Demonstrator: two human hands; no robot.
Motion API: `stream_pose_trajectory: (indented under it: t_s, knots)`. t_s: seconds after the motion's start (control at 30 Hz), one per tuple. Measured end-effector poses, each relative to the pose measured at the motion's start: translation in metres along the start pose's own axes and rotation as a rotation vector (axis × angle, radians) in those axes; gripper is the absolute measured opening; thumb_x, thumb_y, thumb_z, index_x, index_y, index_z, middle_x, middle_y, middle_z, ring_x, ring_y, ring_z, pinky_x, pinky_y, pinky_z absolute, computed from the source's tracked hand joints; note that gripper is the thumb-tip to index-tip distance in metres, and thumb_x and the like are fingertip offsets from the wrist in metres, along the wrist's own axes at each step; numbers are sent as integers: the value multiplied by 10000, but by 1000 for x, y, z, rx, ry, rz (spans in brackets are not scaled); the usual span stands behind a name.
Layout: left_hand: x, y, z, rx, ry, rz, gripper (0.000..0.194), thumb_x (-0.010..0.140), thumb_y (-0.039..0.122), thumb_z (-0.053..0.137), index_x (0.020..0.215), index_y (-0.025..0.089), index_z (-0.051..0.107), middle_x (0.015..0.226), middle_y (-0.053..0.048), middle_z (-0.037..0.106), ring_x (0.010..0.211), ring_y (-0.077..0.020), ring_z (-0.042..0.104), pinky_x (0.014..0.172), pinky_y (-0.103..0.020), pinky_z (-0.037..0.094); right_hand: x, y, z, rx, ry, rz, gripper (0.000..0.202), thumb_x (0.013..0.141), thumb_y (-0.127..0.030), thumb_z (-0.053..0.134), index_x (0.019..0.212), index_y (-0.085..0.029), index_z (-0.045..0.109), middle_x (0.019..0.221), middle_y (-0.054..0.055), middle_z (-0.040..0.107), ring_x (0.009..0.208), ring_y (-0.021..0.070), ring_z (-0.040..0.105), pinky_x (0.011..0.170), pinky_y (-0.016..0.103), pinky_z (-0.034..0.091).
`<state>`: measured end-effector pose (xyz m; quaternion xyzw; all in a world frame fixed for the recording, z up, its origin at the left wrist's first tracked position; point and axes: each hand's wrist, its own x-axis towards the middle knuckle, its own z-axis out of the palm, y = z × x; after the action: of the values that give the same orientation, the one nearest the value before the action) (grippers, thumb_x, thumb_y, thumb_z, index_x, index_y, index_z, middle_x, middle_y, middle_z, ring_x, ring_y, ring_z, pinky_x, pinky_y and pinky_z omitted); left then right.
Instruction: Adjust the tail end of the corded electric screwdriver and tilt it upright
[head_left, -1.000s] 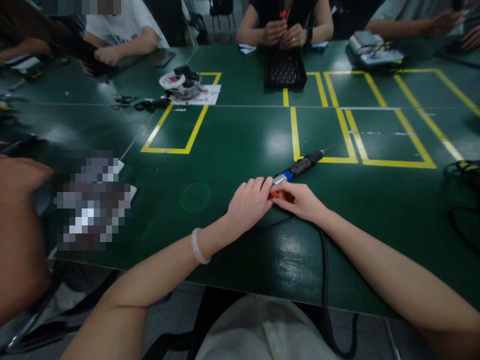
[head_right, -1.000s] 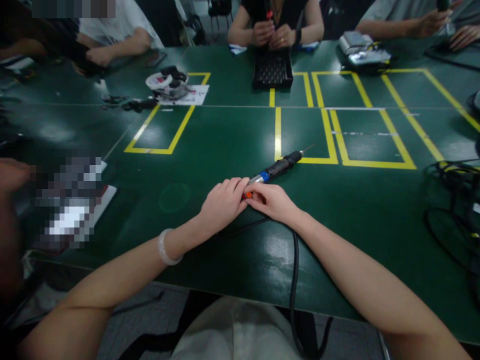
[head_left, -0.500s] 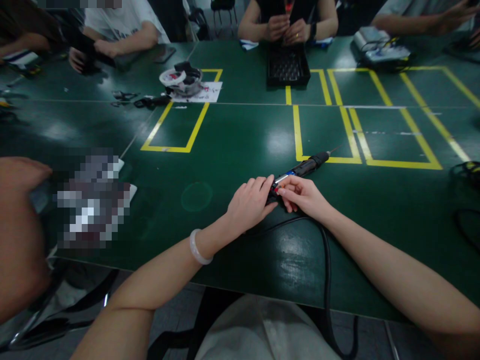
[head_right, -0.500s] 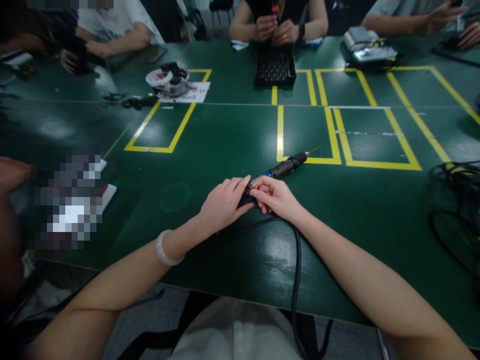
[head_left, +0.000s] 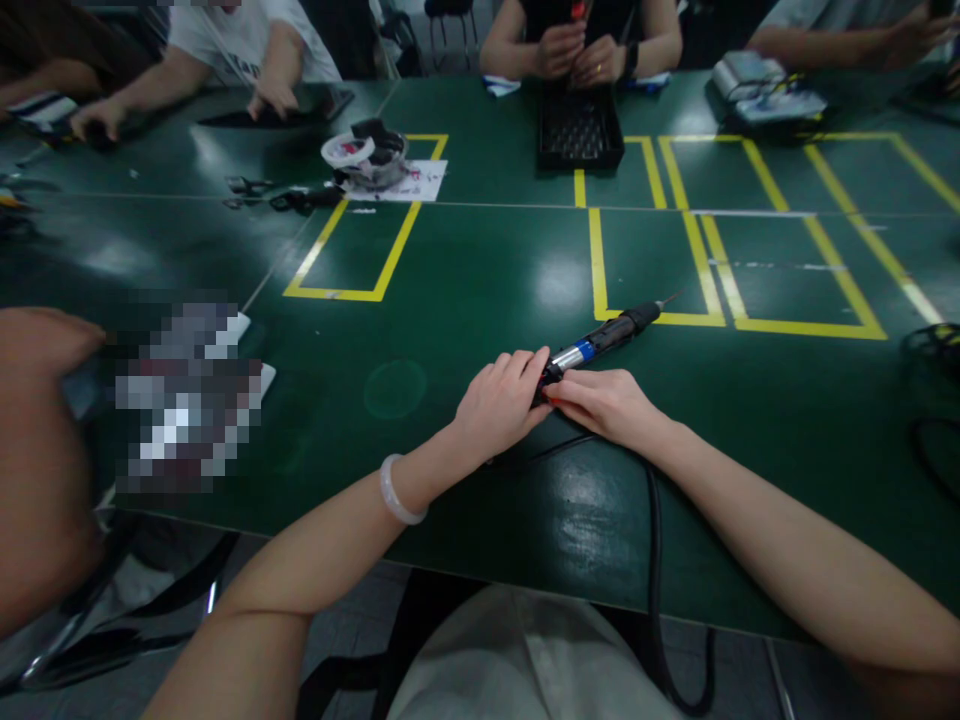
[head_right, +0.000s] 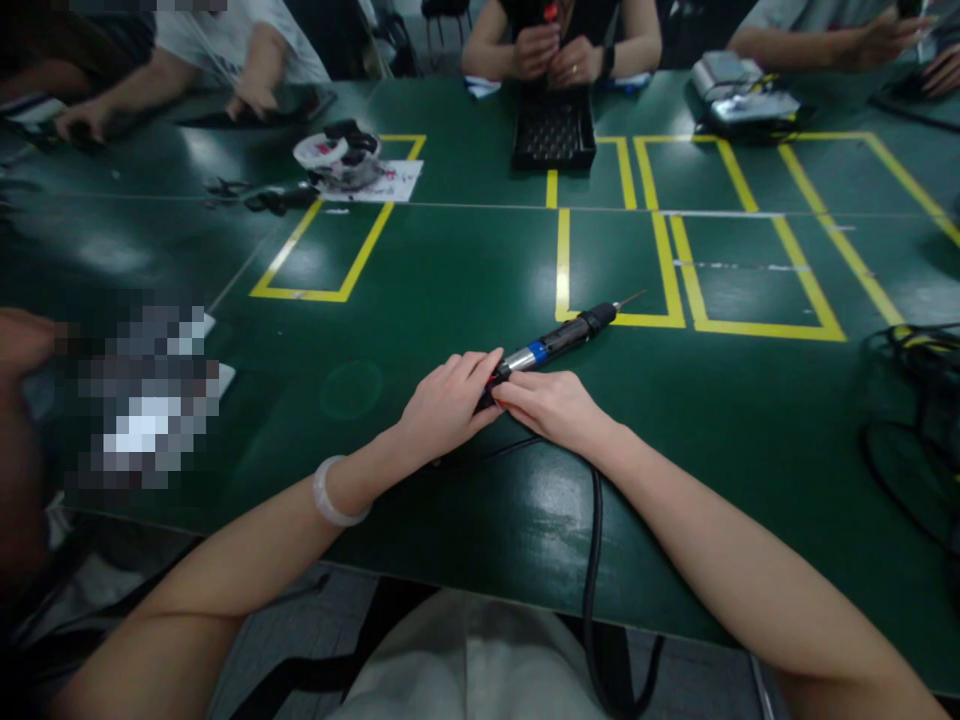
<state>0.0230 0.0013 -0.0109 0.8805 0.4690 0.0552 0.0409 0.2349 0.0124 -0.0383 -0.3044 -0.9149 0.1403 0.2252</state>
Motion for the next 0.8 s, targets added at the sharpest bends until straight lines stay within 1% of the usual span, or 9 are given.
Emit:
stream_pose_trajectory:
  t_s: [0.1, 0.23, 0.33, 0.47, 0.67, 0.73, 0.8]
  knots:
    - [0, -2, 2, 15, -5, 14, 716, 942, 481, 641, 1506, 121, 384, 1339, -156, 573, 1129, -288, 569, 909, -387, 502, 1, -2, -4, -33, -27, -34, 218, 1006, -273, 508, 1099, -193, 688, 923, 83, 728, 832, 195, 674, 680, 281, 443]
    - [0, -6, 6, 24, 17, 39, 886, 868, 657, 664, 1514, 125, 371, 1327, -164, 577, 1107, -286, 578, 886, -371, 489, 3, -4, -6, 86, -3, -2, 208, 998, -305, 543, 1075, -185, 695, 892, 70, 726, 709, 163, 642, 645, 267, 443]
    - [0, -6, 7, 32, 29, 42, 927, 851, 710, 645, 1509, 114, 378, 1311, -166, 586, 1099, -281, 579, 889, -362, 481, 3, -2, -4, 184, 17, 47, 186, 998, -299, 565, 1039, -176, 698, 843, 53, 719, 660, 144, 629, 635, 250, 453]
    - [-1, -6, 7, 46, 26, 41, 885, 884, 686, 619, 1507, 104, 379, 1310, -164, 585, 1100, -276, 575, 889, -366, 485, 3, -1, -4, 271, 43, 79, 162, 975, -289, 607, 1006, -164, 705, 753, 25, 703, 626, 131, 620, 616, 231, 450]
    - [-1, 0, 2, 64, 12, 5, 798, 968, 662, 495, 1510, 87, 386, 1289, -169, 590, 1101, -284, 576, 884, -380, 486, 4, -3, -8, 299, 66, 84, 244, 997, -286, 554, 923, -156, 746, 784, 48, 750, 548, 108, 559, 561, 235, 409]
    - [-1, 3, 1, 55, 13, -9, 721, 1006, 607, 457, 1503, 89, 398, 1289, -170, 589, 1105, -283, 575, 897, -386, 482, 4, -3, -7, 343, 73, 109, 246, 994, -288, 555, 949, -152, 755, 799, 52, 756, 565, 112, 582, 574, 237, 424]
    - [0, 4, 1, 43, 9, -19, 654, 1027, 550, 446, 1494, 94, 414, 1295, -164, 589, 1118, -281, 572, 921, -388, 475, 4, -2, -5, 426, 88, 163, 243, 990, -291, 556, 999, -153, 755, 784, 46, 748, 572, 115, 602, 578, 235, 441]
